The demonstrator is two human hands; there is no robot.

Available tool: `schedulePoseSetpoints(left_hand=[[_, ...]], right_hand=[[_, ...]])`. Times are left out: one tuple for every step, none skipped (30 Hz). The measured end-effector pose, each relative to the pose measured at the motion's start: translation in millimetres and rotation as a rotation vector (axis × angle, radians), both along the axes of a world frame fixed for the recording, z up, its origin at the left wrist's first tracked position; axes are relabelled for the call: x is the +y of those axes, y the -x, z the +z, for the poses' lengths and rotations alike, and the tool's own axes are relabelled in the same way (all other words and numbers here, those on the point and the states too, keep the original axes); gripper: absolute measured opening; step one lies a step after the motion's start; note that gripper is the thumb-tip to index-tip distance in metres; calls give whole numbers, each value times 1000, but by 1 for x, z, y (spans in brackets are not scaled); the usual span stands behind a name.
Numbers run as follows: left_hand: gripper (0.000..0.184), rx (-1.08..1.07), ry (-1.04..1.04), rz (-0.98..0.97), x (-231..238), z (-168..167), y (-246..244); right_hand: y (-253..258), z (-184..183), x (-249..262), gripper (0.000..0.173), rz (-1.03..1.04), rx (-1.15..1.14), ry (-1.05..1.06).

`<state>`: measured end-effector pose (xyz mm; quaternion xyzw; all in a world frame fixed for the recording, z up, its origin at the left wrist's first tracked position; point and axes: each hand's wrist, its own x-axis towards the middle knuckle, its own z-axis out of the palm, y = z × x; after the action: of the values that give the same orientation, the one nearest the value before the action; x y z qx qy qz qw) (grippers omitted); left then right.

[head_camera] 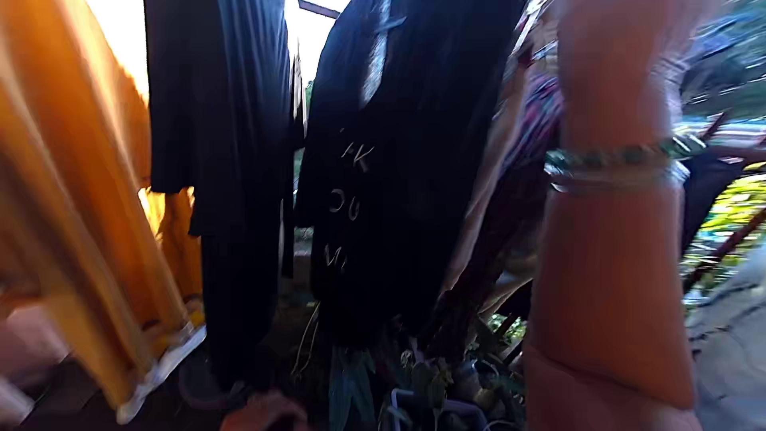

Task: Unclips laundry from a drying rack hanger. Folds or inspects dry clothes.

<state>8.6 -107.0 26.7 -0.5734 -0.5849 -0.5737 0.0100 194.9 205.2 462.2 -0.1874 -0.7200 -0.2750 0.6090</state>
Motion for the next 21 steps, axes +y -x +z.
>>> schedulePoseSetpoints(left_hand=[[30,-62,-62,39,3,0,5],[29,-118,-118,87,7,1,9],[27,-188,-173,118,10,4,11],[25,-267,-227,123,13,8,12],[21,-344,-288,109,17,10,12],[18,-411,-353,80,21,11,12],[15,-455,-410,57,24,10,12],[13,-474,-447,43,27,8,12],[12,-494,-474,34,30,6,10],[11,-514,-490,32,33,3,8],[11,-524,-494,40,36,0,7],[12,-527,-488,55,39,-3,7],[12,-528,-477,70,43,-7,7],[12,-526,-465,85,47,-11,7],[11,-525,-456,97,51,-14,8],[11,-524,-452,101,54,-18,7],[11,-524,-446,99,58,-21,7],[11,-525,-439,93,61,-23,6],[11,-528,-425,84,64,-26,6],[12,-538,-411,72,67,-28,5],[12,-552,-398,56,70,-29,5]], right_hand=[[2,-45,-24,35,92,22,-21],[12,-96,-59,32,235,60,26],[18,-149,-91,34,393,-18,75],[23,-197,-117,33,526,-184,154],[33,-237,-135,31,659,-353,223],[47,-276,-144,28,748,-504,331],[61,-314,-145,28,825,-648,476],[73,-350,-143,30,928,-760,640],[82,-382,-139,31,1059,-820,800],[86,-409,-136,30,1200,-817,934],[88,-429,-135,29,1332,-789,1050],[86,-443,-134,29,1436,-760,1136],[82,-451,-133,28,1504,-738,1193],[78,-456,-132,28,1536,-722,1225],[74,-458,-131,30,1543,-705,1246],[70,-460,-130,32,1538,-687,1262],[68,-462,-130,35,1538,-666,1276],[66,-464,-131,39,1546,-647,1287],[65,-465,-131,39,1553,-632,1289],[64,-467,-131,37,1554,-612,1283],[63,-468,-130,34,1541,-589,1286]])
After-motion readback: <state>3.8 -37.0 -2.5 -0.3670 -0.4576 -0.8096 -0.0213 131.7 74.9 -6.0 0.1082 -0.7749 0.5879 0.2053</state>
